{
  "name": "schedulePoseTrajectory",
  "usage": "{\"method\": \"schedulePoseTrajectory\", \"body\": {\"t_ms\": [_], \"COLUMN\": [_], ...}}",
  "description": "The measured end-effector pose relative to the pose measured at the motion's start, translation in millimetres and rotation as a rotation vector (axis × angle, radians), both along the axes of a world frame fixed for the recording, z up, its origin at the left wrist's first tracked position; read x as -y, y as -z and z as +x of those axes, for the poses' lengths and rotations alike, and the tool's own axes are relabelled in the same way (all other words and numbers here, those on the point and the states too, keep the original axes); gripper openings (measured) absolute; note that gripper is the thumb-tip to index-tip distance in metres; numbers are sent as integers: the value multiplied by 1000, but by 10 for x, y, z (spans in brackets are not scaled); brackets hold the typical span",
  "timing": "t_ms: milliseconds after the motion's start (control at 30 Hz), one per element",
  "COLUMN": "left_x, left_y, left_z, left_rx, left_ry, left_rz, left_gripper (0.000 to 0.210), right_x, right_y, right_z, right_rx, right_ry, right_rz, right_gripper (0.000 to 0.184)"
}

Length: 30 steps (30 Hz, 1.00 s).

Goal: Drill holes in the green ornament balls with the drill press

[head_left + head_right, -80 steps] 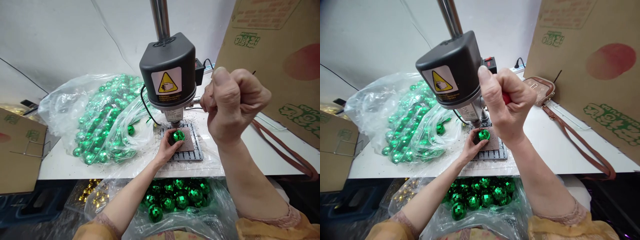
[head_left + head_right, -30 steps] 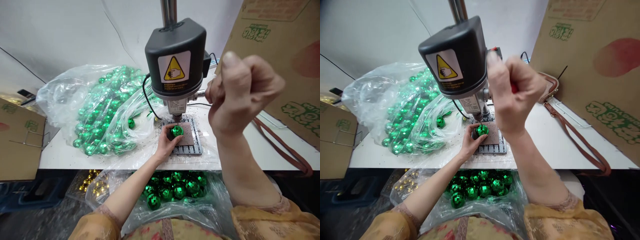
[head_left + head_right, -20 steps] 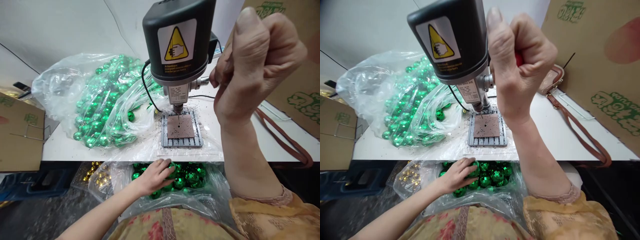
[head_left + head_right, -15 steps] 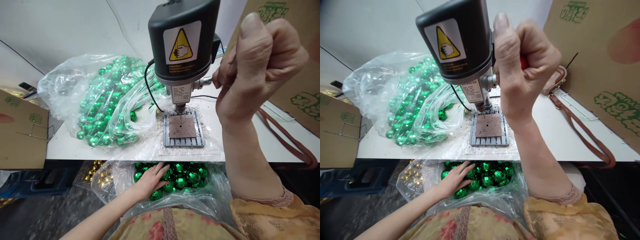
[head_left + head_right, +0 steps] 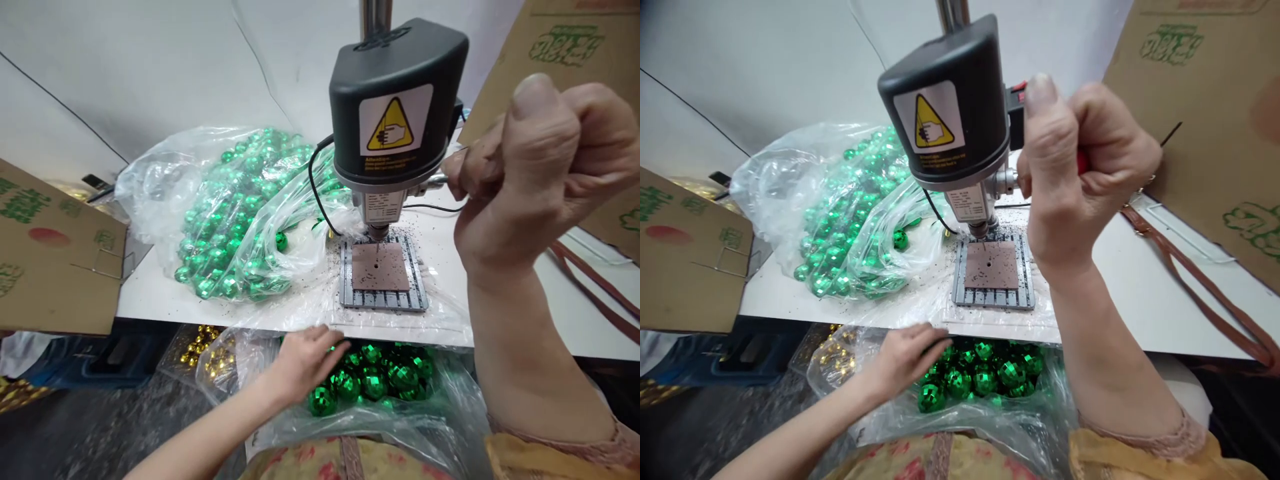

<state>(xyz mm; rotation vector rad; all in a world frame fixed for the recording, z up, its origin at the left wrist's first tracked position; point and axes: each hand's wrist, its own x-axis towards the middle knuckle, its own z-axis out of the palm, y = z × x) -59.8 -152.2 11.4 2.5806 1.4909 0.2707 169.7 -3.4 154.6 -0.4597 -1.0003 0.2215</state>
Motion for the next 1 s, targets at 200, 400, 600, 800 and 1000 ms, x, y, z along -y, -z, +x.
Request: {"method": "schedulePoseTrajectory", "body": {"t_ms": [200,400,600,800,1000], "left_x": [-1423,-2129,-2067,-1696,-1387], "left_y": [-423,-330,-436,-556,-263], "left_z": [-395,-592,-630,-468,-3], "left_rx": [-347,-551,-466,589,1351], "left_ry": [-450,-586,-534,-261,-282], "left_rz": [68,-70,-51,17,-518], "left_gripper": [45,34,43,43,50], "right_x": [6,-27,-15,-51,-81], "right_y": [8,35,35,62,75], "right_z": [-11,16,10,26,37], "right_rx": [-34,-9,-14,-19,15], "right_ry": [-13,-5,13,51,28], "right_rz": [3,16,3,22,55], "right_gripper": [37,40,42,46,49]}}
